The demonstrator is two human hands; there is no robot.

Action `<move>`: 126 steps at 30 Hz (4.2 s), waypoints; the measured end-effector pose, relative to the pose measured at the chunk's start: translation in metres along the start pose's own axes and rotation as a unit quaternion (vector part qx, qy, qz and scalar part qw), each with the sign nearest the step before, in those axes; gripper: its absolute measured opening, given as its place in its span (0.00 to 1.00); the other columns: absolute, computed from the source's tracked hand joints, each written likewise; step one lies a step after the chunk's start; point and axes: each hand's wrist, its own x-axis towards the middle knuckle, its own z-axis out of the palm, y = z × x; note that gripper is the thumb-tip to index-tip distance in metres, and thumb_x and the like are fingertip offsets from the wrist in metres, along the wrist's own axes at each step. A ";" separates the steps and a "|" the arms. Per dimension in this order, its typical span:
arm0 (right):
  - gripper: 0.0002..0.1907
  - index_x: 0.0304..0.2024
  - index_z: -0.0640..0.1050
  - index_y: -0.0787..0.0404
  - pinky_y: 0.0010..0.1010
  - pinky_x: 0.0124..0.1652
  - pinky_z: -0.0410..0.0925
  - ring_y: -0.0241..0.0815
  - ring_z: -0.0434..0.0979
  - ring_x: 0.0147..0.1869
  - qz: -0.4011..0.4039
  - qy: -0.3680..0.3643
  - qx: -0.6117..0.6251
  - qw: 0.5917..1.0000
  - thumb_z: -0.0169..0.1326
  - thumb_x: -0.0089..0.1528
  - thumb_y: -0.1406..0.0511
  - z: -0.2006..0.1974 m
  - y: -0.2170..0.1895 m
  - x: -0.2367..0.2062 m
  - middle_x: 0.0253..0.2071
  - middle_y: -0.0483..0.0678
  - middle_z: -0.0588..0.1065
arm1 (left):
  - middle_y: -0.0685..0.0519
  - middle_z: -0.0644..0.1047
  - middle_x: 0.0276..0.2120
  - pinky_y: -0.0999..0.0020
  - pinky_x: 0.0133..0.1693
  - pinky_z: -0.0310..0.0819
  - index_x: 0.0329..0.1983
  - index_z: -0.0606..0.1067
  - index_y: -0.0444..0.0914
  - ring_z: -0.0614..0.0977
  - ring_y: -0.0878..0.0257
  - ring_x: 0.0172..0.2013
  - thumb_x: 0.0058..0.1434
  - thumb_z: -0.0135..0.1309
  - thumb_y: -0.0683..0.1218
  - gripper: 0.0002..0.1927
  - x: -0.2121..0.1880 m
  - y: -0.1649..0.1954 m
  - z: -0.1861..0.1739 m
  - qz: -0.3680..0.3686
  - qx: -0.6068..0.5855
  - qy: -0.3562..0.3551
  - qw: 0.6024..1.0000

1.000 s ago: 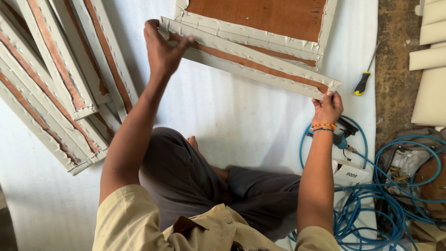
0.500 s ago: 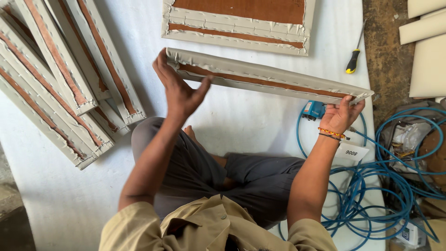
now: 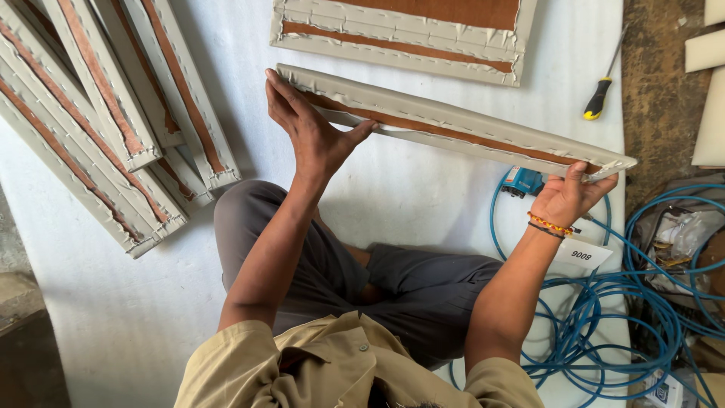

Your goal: The person sits on the floor and uses a pneumatic nail gun to staple fabric strips onto wooden frame panels, pressing the fabric flat with one hand while stapling. They reposition and stack finished frames, then pause to reload or clear the nail gun before resuming stapling.

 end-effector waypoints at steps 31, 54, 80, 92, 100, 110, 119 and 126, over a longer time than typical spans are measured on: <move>0.29 0.64 0.65 0.61 0.30 0.45 0.73 0.40 0.74 0.61 0.066 0.027 -0.089 0.993 0.68 0.67 0.67 0.008 0.011 0.003 0.59 0.50 0.71 | 0.22 0.38 0.69 0.31 0.67 0.48 0.75 0.26 0.30 0.50 0.30 0.68 0.40 0.85 0.63 0.87 0.005 0.001 0.003 -0.024 0.073 -0.024 0.997; 0.40 0.70 0.57 0.57 0.36 0.42 0.75 0.46 0.79 0.56 0.205 -0.010 -0.243 0.948 0.67 0.64 0.68 -0.003 0.109 -0.003 0.65 0.53 0.71 | 0.38 0.58 0.66 0.41 0.57 0.60 0.75 0.45 0.32 0.63 0.37 0.61 0.46 0.69 0.70 0.68 0.019 -0.093 0.037 -0.423 0.107 -0.173 0.883; 0.41 0.70 0.64 0.69 0.48 0.61 0.67 0.64 0.67 0.69 0.062 -0.152 -0.731 0.662 0.53 0.67 0.46 0.083 0.082 -0.069 0.67 0.66 0.64 | 0.28 0.54 0.70 0.37 0.56 0.65 0.75 0.51 0.31 0.59 0.27 0.66 0.66 0.51 0.48 0.38 0.002 -0.114 0.024 -0.446 0.191 -0.130 0.865; 0.45 0.73 0.58 0.66 0.37 0.57 0.73 0.52 0.75 0.64 0.164 -0.098 -0.549 0.814 0.64 0.59 0.61 0.134 0.108 -0.064 0.69 0.59 0.65 | 0.36 0.62 0.64 0.48 0.56 0.66 0.74 0.54 0.31 0.65 0.37 0.61 0.58 0.57 0.42 0.42 0.065 -0.147 0.019 -0.404 0.132 -0.056 0.904; 0.48 0.75 0.55 0.66 0.31 0.50 0.72 0.46 0.74 0.62 0.192 -0.095 -0.471 0.855 0.67 0.58 0.70 0.141 0.131 -0.054 0.67 0.57 0.69 | 0.40 0.63 0.64 0.45 0.56 0.65 0.74 0.54 0.33 0.66 0.39 0.60 0.59 0.57 0.46 0.42 0.083 -0.172 0.025 -0.434 0.135 -0.069 0.888; 0.51 0.77 0.51 0.57 0.31 0.40 0.70 0.44 0.76 0.57 0.261 -0.057 -0.524 0.809 0.66 0.58 0.71 0.152 0.126 -0.064 0.69 0.50 0.68 | 0.42 0.67 0.60 0.44 0.55 0.61 0.71 0.59 0.39 0.68 0.44 0.58 0.58 0.58 0.47 0.39 0.088 -0.176 0.018 -0.463 0.019 -0.028 0.886; 0.42 0.71 0.60 0.48 0.35 0.44 0.68 0.40 0.72 0.61 0.295 -0.019 -0.514 0.805 0.63 0.60 0.72 0.164 0.118 -0.068 0.67 0.40 0.68 | 0.52 0.70 0.58 0.47 0.53 0.63 0.67 0.63 0.40 0.71 0.49 0.56 0.54 0.55 0.40 0.35 0.098 -0.180 0.008 -0.477 -0.031 -0.091 0.874; 0.38 0.69 0.63 0.47 0.36 0.42 0.68 0.40 0.73 0.60 0.309 -0.015 -0.520 0.797 0.62 0.60 0.72 0.170 0.116 -0.059 0.63 0.38 0.72 | 0.53 0.71 0.57 0.45 0.52 0.65 0.69 0.63 0.45 0.73 0.50 0.54 0.57 0.52 0.40 0.34 0.105 -0.187 0.008 -0.461 -0.040 -0.097 0.881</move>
